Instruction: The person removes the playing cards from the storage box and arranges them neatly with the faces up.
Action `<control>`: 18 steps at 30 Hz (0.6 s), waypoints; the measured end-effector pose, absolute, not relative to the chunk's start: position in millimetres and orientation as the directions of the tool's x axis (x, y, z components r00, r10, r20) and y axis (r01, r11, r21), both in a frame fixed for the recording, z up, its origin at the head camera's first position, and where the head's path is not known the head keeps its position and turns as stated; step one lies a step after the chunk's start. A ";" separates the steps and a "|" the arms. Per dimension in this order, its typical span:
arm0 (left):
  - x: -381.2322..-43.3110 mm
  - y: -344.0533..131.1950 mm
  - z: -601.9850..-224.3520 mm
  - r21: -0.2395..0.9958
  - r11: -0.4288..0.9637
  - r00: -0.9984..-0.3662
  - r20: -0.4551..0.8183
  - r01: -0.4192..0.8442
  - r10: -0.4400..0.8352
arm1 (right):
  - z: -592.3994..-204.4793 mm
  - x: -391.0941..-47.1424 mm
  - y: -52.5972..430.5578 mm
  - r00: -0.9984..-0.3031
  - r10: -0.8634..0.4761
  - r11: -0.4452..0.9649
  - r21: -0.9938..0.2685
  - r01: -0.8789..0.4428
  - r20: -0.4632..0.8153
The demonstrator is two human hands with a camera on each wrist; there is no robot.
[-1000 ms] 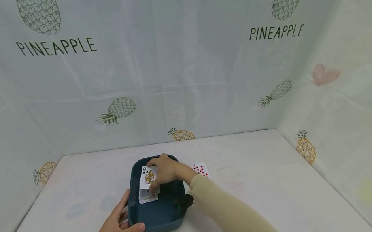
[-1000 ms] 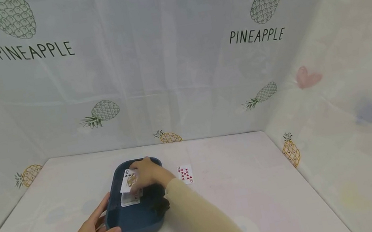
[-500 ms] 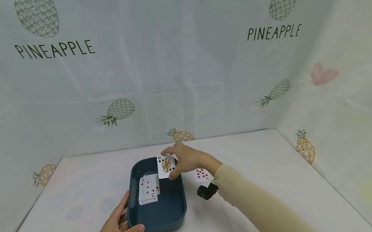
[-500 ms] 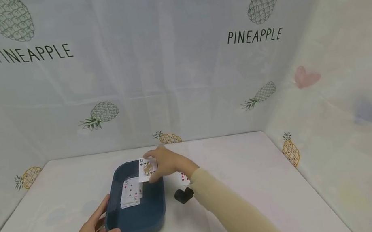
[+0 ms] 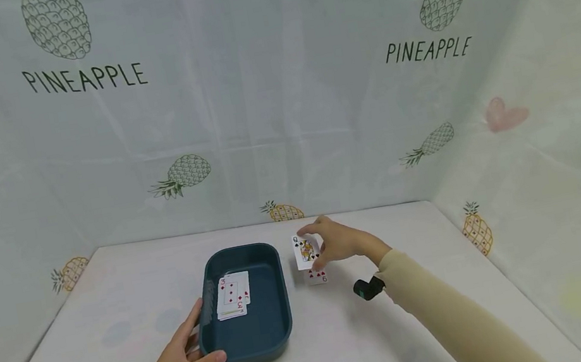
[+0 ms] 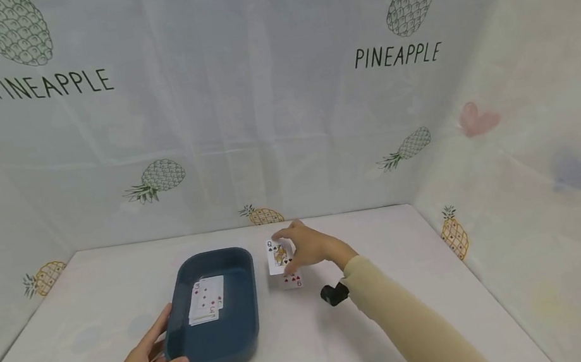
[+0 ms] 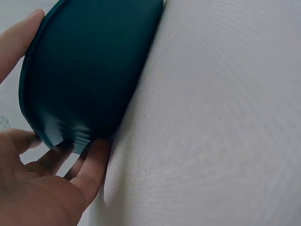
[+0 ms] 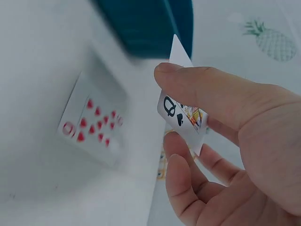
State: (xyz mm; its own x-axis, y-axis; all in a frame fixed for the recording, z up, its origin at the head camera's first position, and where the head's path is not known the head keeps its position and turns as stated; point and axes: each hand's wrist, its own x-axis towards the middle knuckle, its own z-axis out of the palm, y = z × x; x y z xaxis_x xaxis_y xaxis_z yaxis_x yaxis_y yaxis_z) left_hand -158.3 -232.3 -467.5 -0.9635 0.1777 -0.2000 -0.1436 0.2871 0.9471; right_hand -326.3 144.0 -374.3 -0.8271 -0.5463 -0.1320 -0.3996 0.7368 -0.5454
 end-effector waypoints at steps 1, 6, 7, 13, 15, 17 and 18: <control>-158.6 -232.0 -467.8 0.950 0.277 -0.963 -0.199 -0.144 0.182 | -376.5 -327.7 148.3 -0.827 -0.546 0.739 -0.541 -0.401 -0.133; -159.4 -231.1 -467.6 0.953 0.269 -0.963 -0.192 -0.137 0.189 | -387.5 -331.6 169.3 -0.839 -0.521 0.762 -0.528 -0.375 -0.156; -159.2 -231.0 -467.2 0.951 0.275 -0.963 -0.194 -0.139 0.186 | -389.8 -332.2 172.9 -0.843 -0.513 0.767 -0.528 -0.364 -0.164; -156.6 -232.0 -467.0 0.955 0.270 -0.964 -0.182 -0.125 0.196 | -404.1 -336.8 189.0 -0.857 -0.478 0.794 -0.513 -0.327 -0.194; -156.2 -232.6 -467.2 0.954 0.273 -0.963 -0.180 -0.122 0.199 | -408.5 -337.9 192.0 -0.861 -0.465 0.801 -0.512 -0.311 -0.206; -156.6 -233.4 -467.1 0.951 0.279 -0.963 -0.190 -0.132 0.193 | -413.2 -338.8 194.7 -0.865 -0.452 0.813 -0.502 -0.297 -0.220; -157.1 -233.9 -466.9 0.948 0.286 -0.963 -0.195 -0.136 0.188 | -415.3 -338.8 195.9 -0.865 -0.448 0.817 -0.496 -0.295 -0.224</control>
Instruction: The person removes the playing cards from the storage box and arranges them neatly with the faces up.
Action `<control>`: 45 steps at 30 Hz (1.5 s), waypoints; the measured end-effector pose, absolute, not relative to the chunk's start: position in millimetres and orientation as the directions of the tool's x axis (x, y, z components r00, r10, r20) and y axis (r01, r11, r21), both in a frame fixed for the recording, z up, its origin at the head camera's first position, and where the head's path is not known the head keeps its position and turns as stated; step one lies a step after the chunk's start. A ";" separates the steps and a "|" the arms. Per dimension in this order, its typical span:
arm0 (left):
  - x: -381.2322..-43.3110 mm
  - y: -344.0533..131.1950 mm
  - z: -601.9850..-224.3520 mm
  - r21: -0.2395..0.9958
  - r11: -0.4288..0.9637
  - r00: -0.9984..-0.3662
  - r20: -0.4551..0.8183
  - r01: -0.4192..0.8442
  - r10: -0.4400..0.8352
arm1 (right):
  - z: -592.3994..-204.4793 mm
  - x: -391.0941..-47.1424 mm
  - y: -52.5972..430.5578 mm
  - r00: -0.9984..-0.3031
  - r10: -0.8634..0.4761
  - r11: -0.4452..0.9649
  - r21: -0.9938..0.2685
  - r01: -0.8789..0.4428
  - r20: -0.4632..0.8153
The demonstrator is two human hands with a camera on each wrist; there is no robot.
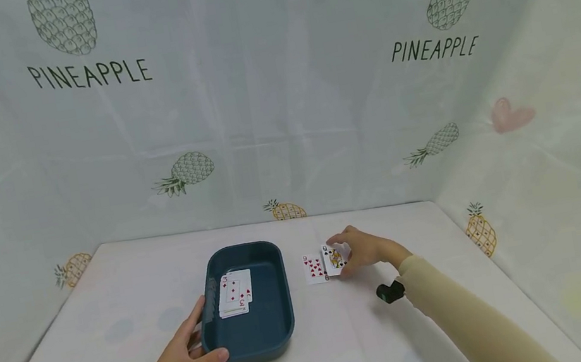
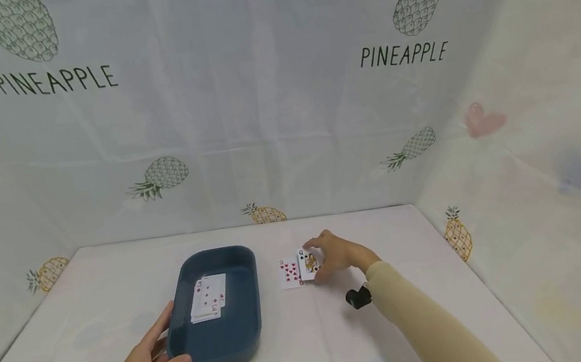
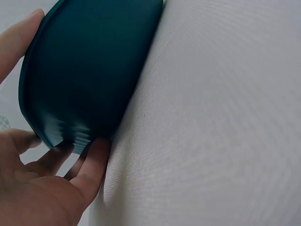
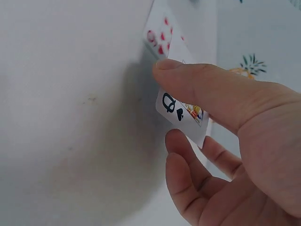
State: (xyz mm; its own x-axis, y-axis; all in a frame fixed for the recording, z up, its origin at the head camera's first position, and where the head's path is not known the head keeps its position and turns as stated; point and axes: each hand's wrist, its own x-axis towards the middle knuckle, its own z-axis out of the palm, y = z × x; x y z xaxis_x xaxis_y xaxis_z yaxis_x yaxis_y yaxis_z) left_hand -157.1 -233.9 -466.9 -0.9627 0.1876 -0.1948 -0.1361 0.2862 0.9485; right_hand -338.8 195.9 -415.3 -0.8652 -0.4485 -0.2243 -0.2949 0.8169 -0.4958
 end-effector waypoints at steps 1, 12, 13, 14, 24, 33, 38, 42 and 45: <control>-157.6 -234.2 -466.5 0.946 0.293 -0.962 -0.199 -0.140 0.184 | -417.2 -338.3 197.1 -0.866 -0.446 0.820 -0.492 -0.292 -0.228; -159.1 -234.5 -465.8 0.941 0.305 -0.962 -0.206 -0.144 0.181 | -426.3 -338.4 201.4 -0.854 -0.440 0.834 -0.480 -0.274 -0.277; -159.1 -234.4 -466.1 0.941 0.305 -0.962 -0.207 -0.146 0.179 | -426.3 -338.9 200.9 -0.850 -0.444 0.833 -0.480 -0.276 -0.282; -159.0 -234.4 -466.4 0.941 0.304 -0.962 -0.210 -0.149 0.177 | -426.5 -339.7 200.5 -0.848 -0.446 0.835 -0.475 -0.279 -0.286; -157.8 -235.1 -467.0 0.943 0.306 -0.963 -0.198 -0.135 0.185 | -427.9 -342.7 199.1 -0.848 -0.423 0.854 -0.452 -0.256 -0.318; -158.6 -235.8 -469.1 0.945 0.306 -0.964 -0.183 -0.118 0.191 | -427.5 -342.6 198.8 -0.850 -0.403 0.859 -0.460 -0.224 -0.339; -158.0 -235.9 -467.5 0.945 0.306 -0.965 -0.182 -0.119 0.189 | -427.7 -342.8 198.5 -0.850 -0.400 0.861 -0.458 -0.220 -0.343; -158.2 -236.0 -467.8 0.947 0.302 -0.965 -0.176 -0.111 0.195 | -428.5 -342.5 198.8 -0.848 -0.400 0.860 -0.461 -0.217 -0.347; -158.8 -235.9 -468.0 0.948 0.293 -0.965 -0.182 -0.120 0.191 | -429.2 -342.3 199.1 -0.848 -0.400 0.860 -0.462 -0.217 -0.347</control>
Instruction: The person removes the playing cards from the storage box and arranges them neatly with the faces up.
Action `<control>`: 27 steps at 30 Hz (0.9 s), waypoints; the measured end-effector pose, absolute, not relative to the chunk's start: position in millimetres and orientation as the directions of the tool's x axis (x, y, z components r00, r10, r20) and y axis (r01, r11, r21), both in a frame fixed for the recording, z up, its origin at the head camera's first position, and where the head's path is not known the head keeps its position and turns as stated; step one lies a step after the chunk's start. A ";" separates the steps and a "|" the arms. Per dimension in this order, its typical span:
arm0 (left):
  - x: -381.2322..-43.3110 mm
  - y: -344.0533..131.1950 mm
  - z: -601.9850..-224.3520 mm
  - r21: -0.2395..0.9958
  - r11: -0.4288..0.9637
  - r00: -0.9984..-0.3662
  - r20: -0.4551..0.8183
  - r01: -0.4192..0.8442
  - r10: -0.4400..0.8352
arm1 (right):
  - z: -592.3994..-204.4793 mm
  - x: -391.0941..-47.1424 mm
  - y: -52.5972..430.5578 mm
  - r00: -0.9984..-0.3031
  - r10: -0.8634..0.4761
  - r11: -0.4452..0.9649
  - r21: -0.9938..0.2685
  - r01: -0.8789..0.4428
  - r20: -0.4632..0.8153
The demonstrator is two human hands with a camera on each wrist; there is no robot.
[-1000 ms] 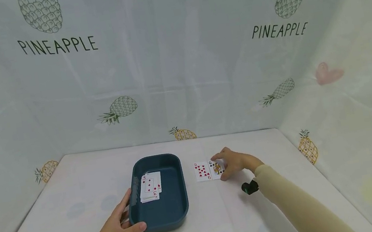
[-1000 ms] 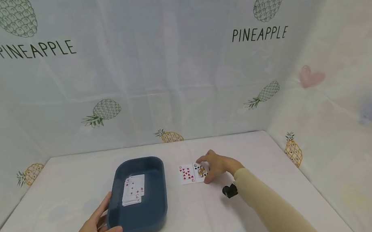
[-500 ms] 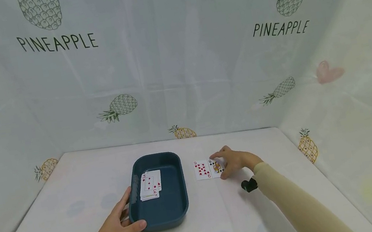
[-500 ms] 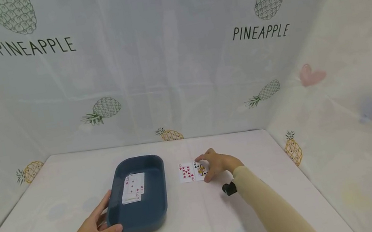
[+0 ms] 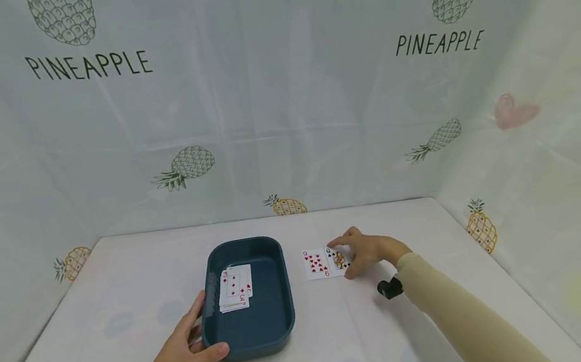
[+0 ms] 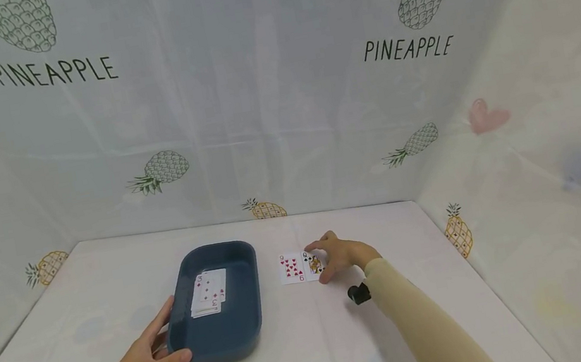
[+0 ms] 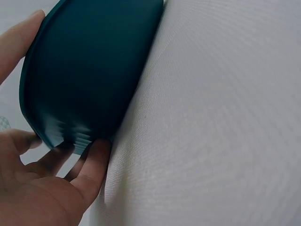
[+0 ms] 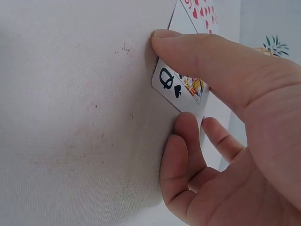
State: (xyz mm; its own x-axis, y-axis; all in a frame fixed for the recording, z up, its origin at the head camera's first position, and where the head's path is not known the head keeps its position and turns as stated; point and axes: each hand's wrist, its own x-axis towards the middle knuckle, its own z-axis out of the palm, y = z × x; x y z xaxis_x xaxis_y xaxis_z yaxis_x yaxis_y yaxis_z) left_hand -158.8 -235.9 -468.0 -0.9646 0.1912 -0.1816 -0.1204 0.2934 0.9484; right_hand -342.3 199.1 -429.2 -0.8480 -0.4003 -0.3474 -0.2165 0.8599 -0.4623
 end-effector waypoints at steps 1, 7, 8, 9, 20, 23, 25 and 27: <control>-159.1 -235.8 -467.9 0.949 0.291 -0.965 -0.183 -0.123 0.189 | -429.2 -342.3 199.1 -0.848 -0.401 0.859 -0.463 -0.217 -0.347; -159.8 -235.0 -466.2 0.947 0.296 -0.966 -0.182 -0.122 0.182 | -429.3 -341.7 199.5 -0.850 -0.400 0.859 -0.464 -0.217 -0.343; -159.7 -234.9 -466.0 0.948 0.295 -0.966 -0.181 -0.122 0.182 | -429.3 -341.6 199.6 -0.850 -0.400 0.859 -0.463 -0.217 -0.342; -159.7 -234.8 -466.0 0.949 0.291 -0.966 -0.181 -0.123 0.183 | -429.4 -341.5 199.6 -0.851 -0.399 0.859 -0.463 -0.217 -0.342; -158.5 -234.5 -465.7 0.949 0.290 -0.967 -0.183 -0.127 0.177 | -430.8 -340.9 200.1 -0.854 -0.402 0.852 -0.476 -0.217 -0.331; -158.6 -234.9 -466.3 0.948 0.292 -0.968 -0.182 -0.125 0.176 | -430.7 -340.8 200.2 -0.853 -0.402 0.853 -0.475 -0.218 -0.331; -158.7 -235.2 -467.0 0.949 0.290 -0.967 -0.182 -0.126 0.176 | -431.2 -341.3 200.6 -0.852 -0.407 0.848 -0.482 -0.220 -0.328; -158.9 -235.5 -468.0 0.949 0.289 -0.967 -0.183 -0.127 0.177 | -431.5 -341.3 201.6 -0.852 -0.410 0.844 -0.489 -0.218 -0.327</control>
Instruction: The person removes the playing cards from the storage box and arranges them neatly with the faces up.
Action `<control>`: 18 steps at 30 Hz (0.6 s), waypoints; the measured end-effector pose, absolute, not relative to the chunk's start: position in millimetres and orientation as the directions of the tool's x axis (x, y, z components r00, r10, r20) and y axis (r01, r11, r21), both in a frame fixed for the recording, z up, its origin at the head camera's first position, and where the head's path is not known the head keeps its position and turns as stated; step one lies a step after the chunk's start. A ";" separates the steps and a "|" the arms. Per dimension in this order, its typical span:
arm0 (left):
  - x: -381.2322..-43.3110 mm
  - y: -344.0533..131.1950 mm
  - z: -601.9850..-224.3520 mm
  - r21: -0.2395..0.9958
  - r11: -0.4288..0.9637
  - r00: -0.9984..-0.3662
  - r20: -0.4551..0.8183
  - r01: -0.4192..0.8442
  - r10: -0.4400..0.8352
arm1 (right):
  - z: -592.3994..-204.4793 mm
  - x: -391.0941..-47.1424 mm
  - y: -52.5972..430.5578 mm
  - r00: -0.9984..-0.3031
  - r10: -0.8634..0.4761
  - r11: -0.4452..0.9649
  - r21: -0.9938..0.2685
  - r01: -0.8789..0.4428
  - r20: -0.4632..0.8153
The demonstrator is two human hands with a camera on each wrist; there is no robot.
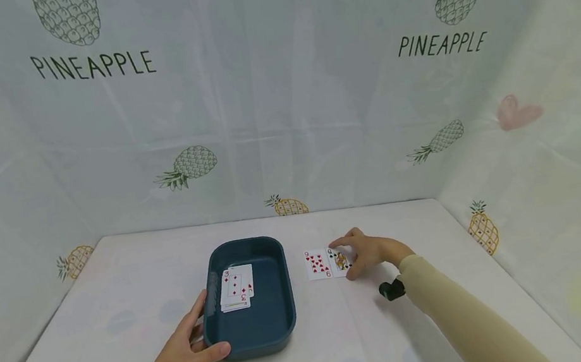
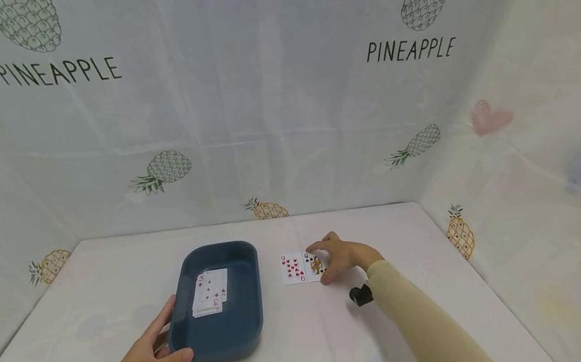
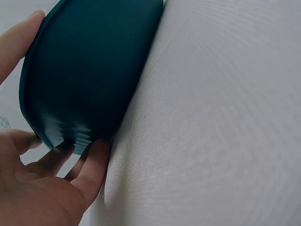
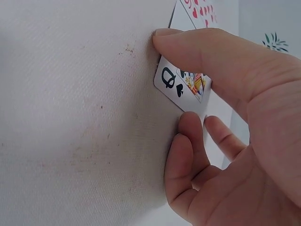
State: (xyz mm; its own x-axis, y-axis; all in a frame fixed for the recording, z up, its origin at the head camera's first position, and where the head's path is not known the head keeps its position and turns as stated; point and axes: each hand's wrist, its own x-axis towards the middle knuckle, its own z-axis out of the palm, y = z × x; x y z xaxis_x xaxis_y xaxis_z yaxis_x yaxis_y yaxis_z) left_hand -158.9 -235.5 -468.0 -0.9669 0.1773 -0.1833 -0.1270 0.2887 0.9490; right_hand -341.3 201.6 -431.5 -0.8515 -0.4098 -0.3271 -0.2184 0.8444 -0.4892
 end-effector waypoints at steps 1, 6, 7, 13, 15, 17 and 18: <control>-159.3 -235.5 -468.6 0.949 0.289 -0.967 -0.184 -0.128 0.178 | -431.8 -341.4 202.4 -0.850 -0.412 0.842 -0.493 -0.218 -0.328; -159.6 -234.6 -469.3 0.950 0.285 -0.966 -0.183 -0.127 0.180 | -430.7 -341.6 206.4 -0.843 -0.434 0.833 -0.499 -0.239 -0.319; -159.5 -234.3 -469.5 0.951 0.281 -0.966 -0.182 -0.126 0.183 | -429.9 -341.7 207.1 -0.840 -0.437 0.832 -0.499 -0.242 -0.321; -156.3 -234.0 -468.9 0.951 0.285 -0.964 -0.180 -0.120 0.195 | -420.1 -344.3 202.4 -0.831 -0.477 0.808 -0.515 -0.287 -0.285; -156.0 -234.8 -468.2 0.951 0.286 -0.965 -0.177 -0.116 0.195 | -413.5 -344.6 194.5 -0.829 -0.504 0.778 -0.543 -0.315 -0.241; -156.5 -235.2 -467.6 0.952 0.282 -0.966 -0.175 -0.116 0.192 | -404.6 -343.5 183.0 -0.824 -0.532 0.741 -0.579 -0.341 -0.195; -157.0 -235.5 -467.7 0.953 0.281 -0.966 -0.175 -0.117 0.190 | -399.7 -342.2 175.8 -0.820 -0.546 0.721 -0.594 -0.357 -0.170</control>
State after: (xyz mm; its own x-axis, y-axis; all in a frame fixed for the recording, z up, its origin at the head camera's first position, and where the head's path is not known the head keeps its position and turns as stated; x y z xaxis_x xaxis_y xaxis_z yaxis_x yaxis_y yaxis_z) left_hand -157.0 -235.5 -467.7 -0.9661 0.1898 -0.1748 -0.1173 0.2806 0.9526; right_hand -342.2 175.8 -399.7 -0.8200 -0.5464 -0.1701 -0.3573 0.7210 -0.5937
